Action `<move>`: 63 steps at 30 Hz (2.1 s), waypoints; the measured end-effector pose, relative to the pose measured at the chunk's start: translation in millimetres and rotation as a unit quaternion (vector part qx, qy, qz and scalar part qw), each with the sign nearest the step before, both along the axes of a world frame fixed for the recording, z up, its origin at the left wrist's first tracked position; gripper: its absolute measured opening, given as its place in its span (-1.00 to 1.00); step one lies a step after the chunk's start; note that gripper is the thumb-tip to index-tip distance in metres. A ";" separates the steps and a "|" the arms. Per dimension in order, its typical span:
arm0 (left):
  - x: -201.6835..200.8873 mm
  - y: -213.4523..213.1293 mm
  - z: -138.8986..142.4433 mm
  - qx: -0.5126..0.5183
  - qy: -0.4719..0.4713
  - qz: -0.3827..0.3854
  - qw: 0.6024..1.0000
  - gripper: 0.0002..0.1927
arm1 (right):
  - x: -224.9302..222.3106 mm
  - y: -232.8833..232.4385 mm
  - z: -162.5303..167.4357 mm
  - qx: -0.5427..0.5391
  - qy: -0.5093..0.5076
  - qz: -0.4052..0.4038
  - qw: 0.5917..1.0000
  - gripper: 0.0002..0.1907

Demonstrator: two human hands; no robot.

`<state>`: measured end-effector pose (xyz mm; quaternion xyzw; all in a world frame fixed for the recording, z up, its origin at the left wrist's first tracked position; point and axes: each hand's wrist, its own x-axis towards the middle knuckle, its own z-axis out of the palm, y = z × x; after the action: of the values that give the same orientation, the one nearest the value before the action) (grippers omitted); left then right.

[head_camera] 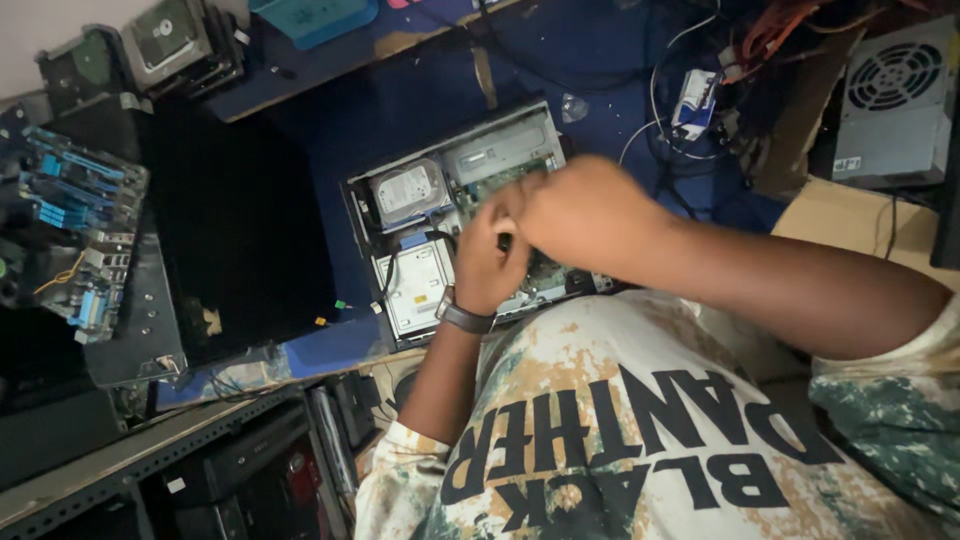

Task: The person uses a yellow screwdriver to remove screws from a CPU fan and then from a power supply unit. They handle the fan and power supply separately, placing them on the workbench.

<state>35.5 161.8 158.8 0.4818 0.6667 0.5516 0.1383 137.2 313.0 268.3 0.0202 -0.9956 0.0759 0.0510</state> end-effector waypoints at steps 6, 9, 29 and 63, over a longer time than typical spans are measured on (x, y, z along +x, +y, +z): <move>-0.8 4.7 -0.3 -0.012 0.091 0.058 0.994 -0.92 | 1.7 -1.7 8.0 -0.024 0.038 0.016 0.999 -0.74; -4.2 -3.2 4.9 -0.045 -0.046 0.040 0.997 -0.76 | 9.4 -4.8 10.9 -0.069 0.172 0.044 0.982 -0.68; 0.9 2.1 1.5 -0.040 0.056 0.025 0.997 -0.92 | -10.2 -4.6 -15.6 -0.005 -0.068 -0.038 0.997 -0.65; -5.6 -6.2 -0.8 -0.060 -0.132 0.025 0.989 -0.56 | 9.7 -13.2 -4.2 -0.058 0.189 0.030 0.980 -0.63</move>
<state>29.9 155.6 158.0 0.3788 0.6863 0.5729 0.2394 146.9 299.8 264.1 0.0609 -0.9610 0.1296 0.2366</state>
